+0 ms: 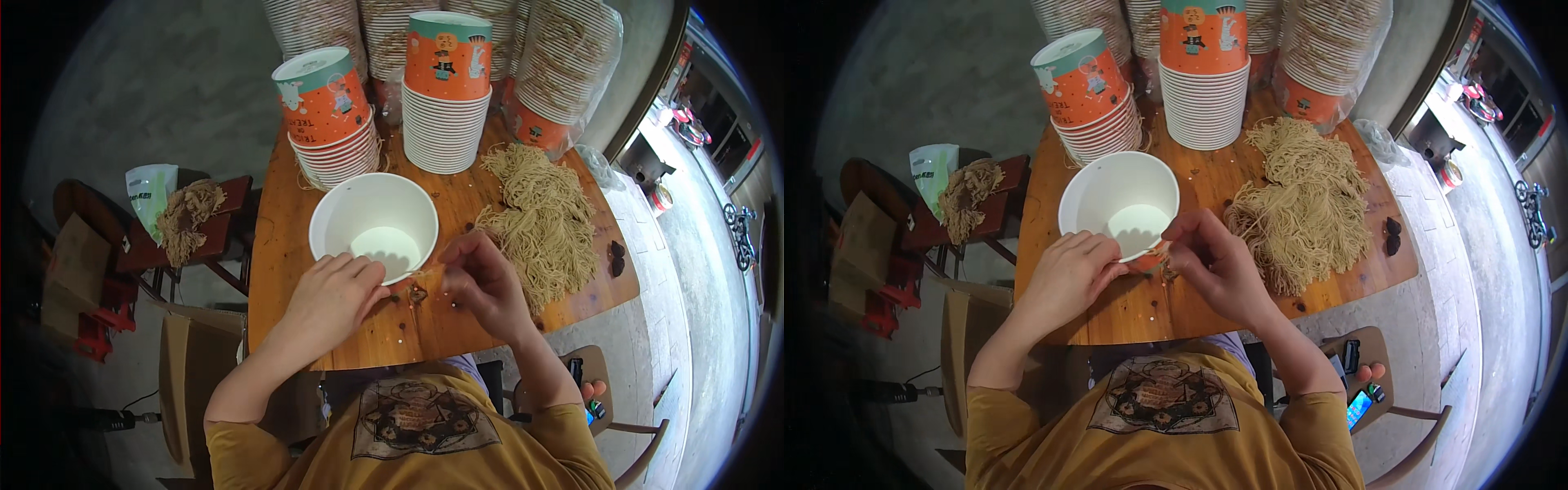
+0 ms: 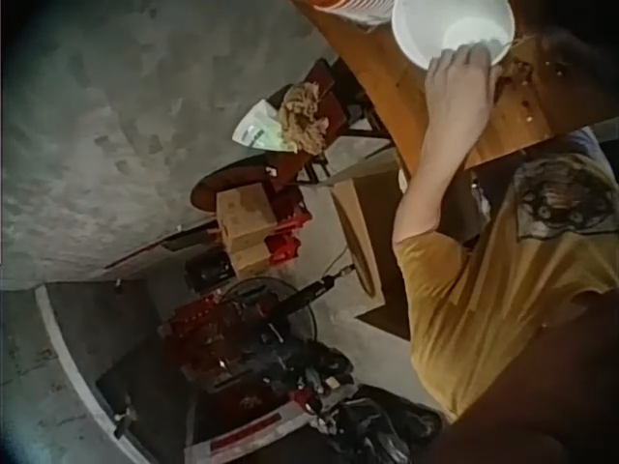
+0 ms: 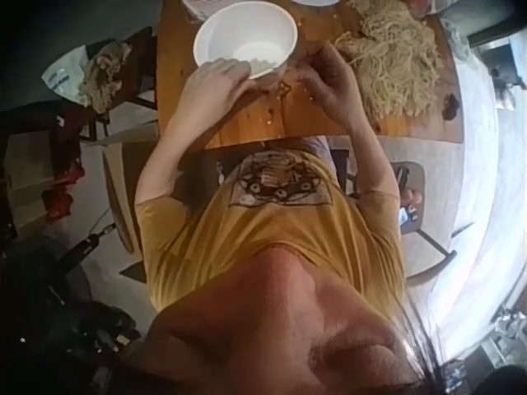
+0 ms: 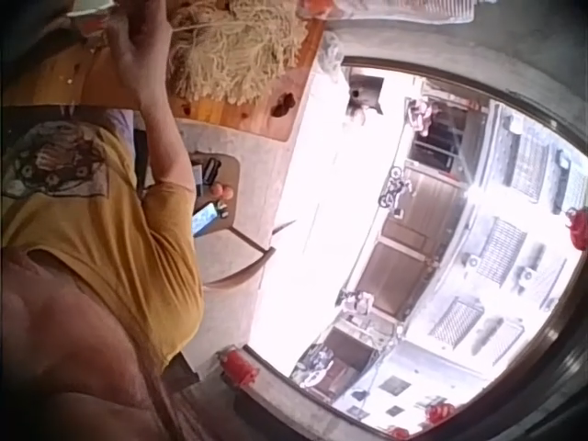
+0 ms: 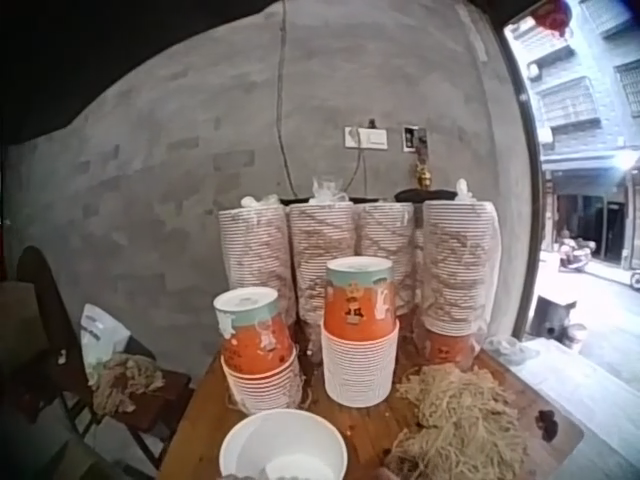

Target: Tying knots in pieces of string and placing them into paper cups.

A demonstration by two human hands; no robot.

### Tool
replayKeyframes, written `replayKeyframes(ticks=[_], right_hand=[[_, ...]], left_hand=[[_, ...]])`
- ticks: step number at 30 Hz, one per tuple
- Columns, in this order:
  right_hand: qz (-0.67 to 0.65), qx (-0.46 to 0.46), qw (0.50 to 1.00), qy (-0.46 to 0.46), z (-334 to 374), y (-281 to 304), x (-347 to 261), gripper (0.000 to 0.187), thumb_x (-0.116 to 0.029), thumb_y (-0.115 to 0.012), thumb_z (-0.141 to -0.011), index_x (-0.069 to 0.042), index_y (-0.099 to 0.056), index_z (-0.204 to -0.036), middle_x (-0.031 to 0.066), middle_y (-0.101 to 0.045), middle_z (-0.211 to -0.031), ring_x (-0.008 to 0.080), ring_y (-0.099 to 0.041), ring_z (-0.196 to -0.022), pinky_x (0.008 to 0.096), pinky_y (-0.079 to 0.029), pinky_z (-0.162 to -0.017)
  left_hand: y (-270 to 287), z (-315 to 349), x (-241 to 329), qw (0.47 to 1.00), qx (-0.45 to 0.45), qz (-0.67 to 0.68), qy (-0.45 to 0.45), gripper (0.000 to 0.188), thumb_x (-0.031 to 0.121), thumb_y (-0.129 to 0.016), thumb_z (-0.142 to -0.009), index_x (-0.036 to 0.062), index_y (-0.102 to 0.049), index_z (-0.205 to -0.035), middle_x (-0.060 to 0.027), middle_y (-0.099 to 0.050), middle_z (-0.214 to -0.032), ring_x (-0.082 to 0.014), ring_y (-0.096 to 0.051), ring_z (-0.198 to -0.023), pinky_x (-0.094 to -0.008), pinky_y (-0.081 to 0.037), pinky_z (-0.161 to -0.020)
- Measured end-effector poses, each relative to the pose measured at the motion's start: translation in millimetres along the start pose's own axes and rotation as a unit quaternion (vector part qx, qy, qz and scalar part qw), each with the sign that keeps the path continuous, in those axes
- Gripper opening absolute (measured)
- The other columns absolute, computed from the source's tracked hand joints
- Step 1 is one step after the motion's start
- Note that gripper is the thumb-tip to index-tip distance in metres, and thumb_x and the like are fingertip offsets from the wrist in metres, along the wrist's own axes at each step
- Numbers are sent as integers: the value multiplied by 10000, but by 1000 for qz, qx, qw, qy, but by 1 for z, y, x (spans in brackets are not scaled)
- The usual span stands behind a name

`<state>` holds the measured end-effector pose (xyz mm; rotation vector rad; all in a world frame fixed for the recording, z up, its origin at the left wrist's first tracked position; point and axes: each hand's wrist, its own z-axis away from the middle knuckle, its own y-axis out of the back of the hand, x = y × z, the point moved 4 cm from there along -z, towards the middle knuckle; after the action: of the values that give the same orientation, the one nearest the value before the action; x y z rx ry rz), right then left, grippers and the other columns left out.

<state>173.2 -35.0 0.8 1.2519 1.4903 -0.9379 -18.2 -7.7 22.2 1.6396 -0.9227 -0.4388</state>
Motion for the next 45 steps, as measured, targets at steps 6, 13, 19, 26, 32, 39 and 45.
replayKeyframes(ticks=[6, 13, 19, 26, 32, 39, 45], right_hand=[[68, -9, 997, 33, -8, -28, -17, 120, -52, -550, -891, -29, -499, -997, -20, -526, -808, 14, -443, -665, 172, -364, -578], [88, -49, 994, 45, -2, -30, -20, 82, -38, -538, -908, -30, -508, -984, -16, -545, -802, 37, -493, -687, 198, -415, -625], [-96, -29, 994, 32, -4, -28, -28, 81, -17, -521, -918, -46, -532, -993, -27, -561, -829, 44, -519, -746, 200, -436, -683], [-138, -24, 985, -105, -13, 2, -13, 152, -104, -495, -911, -61, -627, -972, -12, -598, -717, 19, -516, -573, 147, -359, -463], [-382, -9, 924, 1, -16, 30, -17, 118, -29, -455, -869, -20, -551, -936, 81, -628, -832, 140, -583, -545, 193, -404, -373], [-533, -40, 843, 62, -8, 45, -12, 138, -65, -522, -927, -51, -534, -1063, 121, -633, -971, 167, -620, -639, 209, -470, -423], [-425, 16, 894, 139, -14, 52, -15, 219, -269, -486, -968, -61, -557, -974, 47, -550, -974, 109, -546, -789, 236, -456, -682]], left_hand=[[-6, -8, 18, 980, 128, 150, -8, 284, 147, -608, -842, 34, -560, -1097, -101, -601, -991, -303, -588, -913, -399, -467, -785], [-14, 2, 15, 986, 121, 114, 8, 289, 155, -599, -863, 71, -596, -1140, -75, -632, -992, -245, -594, -939, -377, -416, -883], [-9, 11, -1, 998, 26, 45, -23, 235, 191, -620, -855, 123, -652, -1078, -42, -655, -957, -173, -591, -990, -410, -300, -1028], [23, 28, -62, 1000, -10, -23, 0, 195, -43, -623, -736, 116, -632, -848, -46, -427, -1401, -290, -232, -1396, -517, -131, -1134], [27, 14, -119, 999, 44, 11, 26, 163, -76, -615, -725, 84, -589, -735, -69, -314, -1487, -332, -122, -1424, -450, -234, -1120], [13, 4, -154, 989, 46, 124, 60, 106, -6, -587, -806, 78, -602, -743, -46, -296, -1503, -303, -120, -1429, -418, -210, -1135], [7, 3, -160, 990, 54, 128, 32, 125, 42, -595, -827, 124, -681, -864, -68, -292, -1503, -287, -133, -1429, -405, -224, -1122]])
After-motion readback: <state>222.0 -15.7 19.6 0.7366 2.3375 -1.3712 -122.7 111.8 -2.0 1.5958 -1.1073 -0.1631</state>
